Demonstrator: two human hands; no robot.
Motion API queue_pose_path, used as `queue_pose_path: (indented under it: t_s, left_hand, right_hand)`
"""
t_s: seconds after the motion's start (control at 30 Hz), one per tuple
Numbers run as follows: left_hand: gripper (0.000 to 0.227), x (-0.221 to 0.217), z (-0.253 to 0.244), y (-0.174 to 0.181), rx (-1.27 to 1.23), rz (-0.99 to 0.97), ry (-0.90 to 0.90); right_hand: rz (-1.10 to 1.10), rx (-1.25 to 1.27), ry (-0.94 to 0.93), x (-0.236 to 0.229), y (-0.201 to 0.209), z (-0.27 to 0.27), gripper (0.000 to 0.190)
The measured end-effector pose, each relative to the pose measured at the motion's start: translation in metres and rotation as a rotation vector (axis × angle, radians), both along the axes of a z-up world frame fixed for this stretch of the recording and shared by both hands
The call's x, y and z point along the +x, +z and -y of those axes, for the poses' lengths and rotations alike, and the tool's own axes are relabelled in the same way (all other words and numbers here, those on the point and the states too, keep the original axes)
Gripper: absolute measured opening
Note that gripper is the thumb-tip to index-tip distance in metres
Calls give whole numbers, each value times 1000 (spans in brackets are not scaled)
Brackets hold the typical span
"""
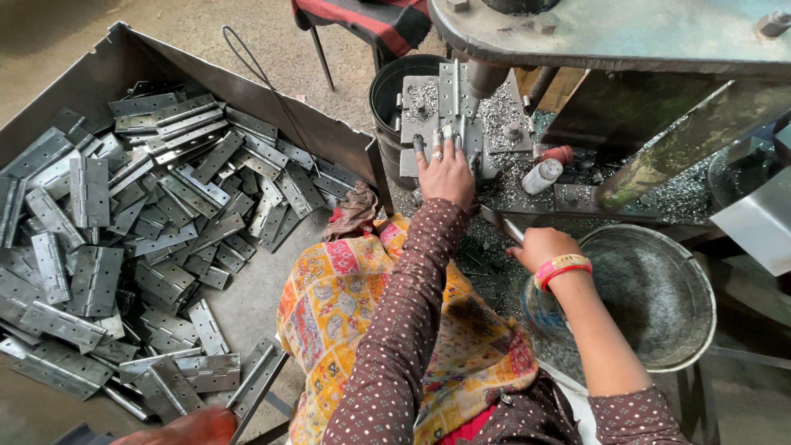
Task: The person repeatedly picks up metal hinge pieces from a bin, places them under a drill press, and operates the machine to drill holes. After drilling, the person removes the piece and drops it into a pile of finished items.
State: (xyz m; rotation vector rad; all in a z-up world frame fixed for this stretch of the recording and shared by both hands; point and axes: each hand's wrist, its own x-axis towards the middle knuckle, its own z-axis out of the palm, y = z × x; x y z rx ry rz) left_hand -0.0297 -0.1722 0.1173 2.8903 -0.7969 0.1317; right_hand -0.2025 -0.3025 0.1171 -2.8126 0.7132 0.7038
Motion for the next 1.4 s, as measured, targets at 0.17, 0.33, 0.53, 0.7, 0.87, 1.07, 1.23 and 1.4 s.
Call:
queue_pose_path:
  t_s: [0.17, 0.33, 0.53, 0.7, 0.87, 1.07, 1.23, 1.4]
  left_hand:
    - [47, 11, 2, 6, -111, -74, 8]
    - [45, 0, -6, 4, -47, -40, -12]
    - [44, -8, -12, 9, -60, -19, -74]
    - [35, 7, -2, -2, 72, -56, -36]
    - [35, 25, 9, -7, -32, 36, -35]
    - [36, 16, 6, -22, -97, 88, -25]
    - [36, 19, 10, -19, -29, 64, -23]
    - [36, 14, 9, -24, -83, 70, 3]
  right_hand:
    - [165, 31, -61, -27, -68, -3, 56]
    - [172, 14, -73, -47, -123, 0, 64]
    - [31, 161, -80, -14, -68, 15, 58]
    - [56, 70, 23, -1, -40, 20, 59]
    - [243, 64, -63, -25, -68, 4, 59]
    - [175, 69, -87, -33, -75, 0, 56]
    - [66, 85, 2, 2, -34, 17, 54]
    - [130, 75, -20, -14, -48, 5, 55]
